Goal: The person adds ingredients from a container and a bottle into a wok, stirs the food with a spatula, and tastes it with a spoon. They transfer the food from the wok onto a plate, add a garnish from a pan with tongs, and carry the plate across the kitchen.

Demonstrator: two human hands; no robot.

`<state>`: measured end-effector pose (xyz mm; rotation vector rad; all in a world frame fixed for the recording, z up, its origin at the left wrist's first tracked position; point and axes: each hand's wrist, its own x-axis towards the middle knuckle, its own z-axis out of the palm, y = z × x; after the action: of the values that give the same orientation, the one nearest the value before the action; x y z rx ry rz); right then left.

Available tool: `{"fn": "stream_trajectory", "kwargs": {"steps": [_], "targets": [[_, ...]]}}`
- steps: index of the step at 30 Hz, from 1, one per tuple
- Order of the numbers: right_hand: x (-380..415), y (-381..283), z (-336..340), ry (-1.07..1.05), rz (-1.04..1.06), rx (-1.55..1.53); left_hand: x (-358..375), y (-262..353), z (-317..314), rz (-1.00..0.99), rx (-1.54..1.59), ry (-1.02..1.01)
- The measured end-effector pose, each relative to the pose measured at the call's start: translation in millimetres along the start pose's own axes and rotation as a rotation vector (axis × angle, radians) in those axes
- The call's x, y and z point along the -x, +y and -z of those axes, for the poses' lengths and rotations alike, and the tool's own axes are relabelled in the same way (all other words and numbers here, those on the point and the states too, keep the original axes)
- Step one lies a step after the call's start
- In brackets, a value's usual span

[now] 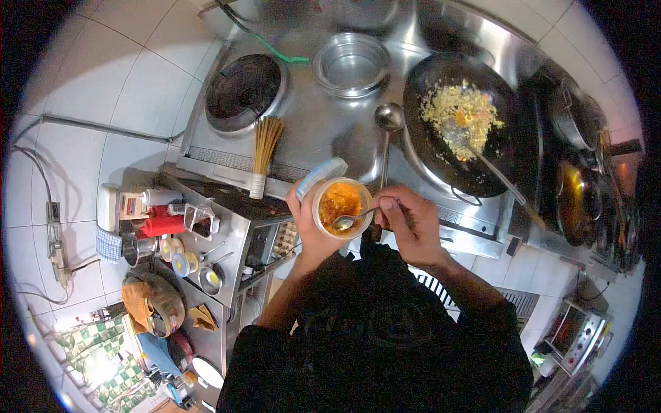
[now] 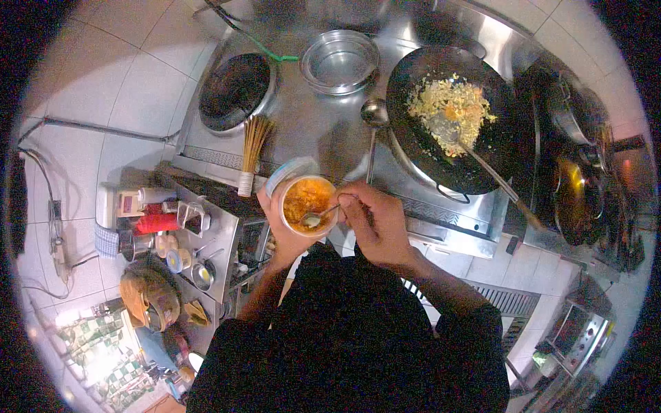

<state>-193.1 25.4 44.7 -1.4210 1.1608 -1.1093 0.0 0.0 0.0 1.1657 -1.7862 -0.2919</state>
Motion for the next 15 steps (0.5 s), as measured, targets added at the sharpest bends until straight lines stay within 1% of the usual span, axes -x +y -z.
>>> {"fn": "stream_trajectory", "kwargs": {"steps": [3, 6, 8, 9, 11, 12, 14, 15], "targets": [[2, 5, -3, -0.009, -0.061, -0.075, 3, 1, 2, 0.032, -0.025, -0.049], [1, 9, -6, -0.010, -0.015, -0.074, 3, -2, -1, 0.021, -0.036, -0.047], [4, 6, -9, 0.008, -0.097, -0.175, 4, -2, -2, 0.011, 0.000, -0.011], [4, 8, -8, 0.009, -0.096, -0.175, 4, -3, -1, 0.009, 0.001, -0.011], [4, 13, -6, 0.050, -0.227, -0.447, 3, -2, 1, 0.042, -0.011, -0.063], [3, 16, -5, 0.050, -0.226, -0.446, 3, -2, 1, 0.042, -0.010, -0.062], [2, 21, -6, 0.154, -0.208, -0.315, 4, -2, 0, 0.063, 0.021, -0.053], [2, 22, -6, 0.155, -0.207, -0.314, 3, -2, -1, 0.061, 0.022, -0.053]]}}
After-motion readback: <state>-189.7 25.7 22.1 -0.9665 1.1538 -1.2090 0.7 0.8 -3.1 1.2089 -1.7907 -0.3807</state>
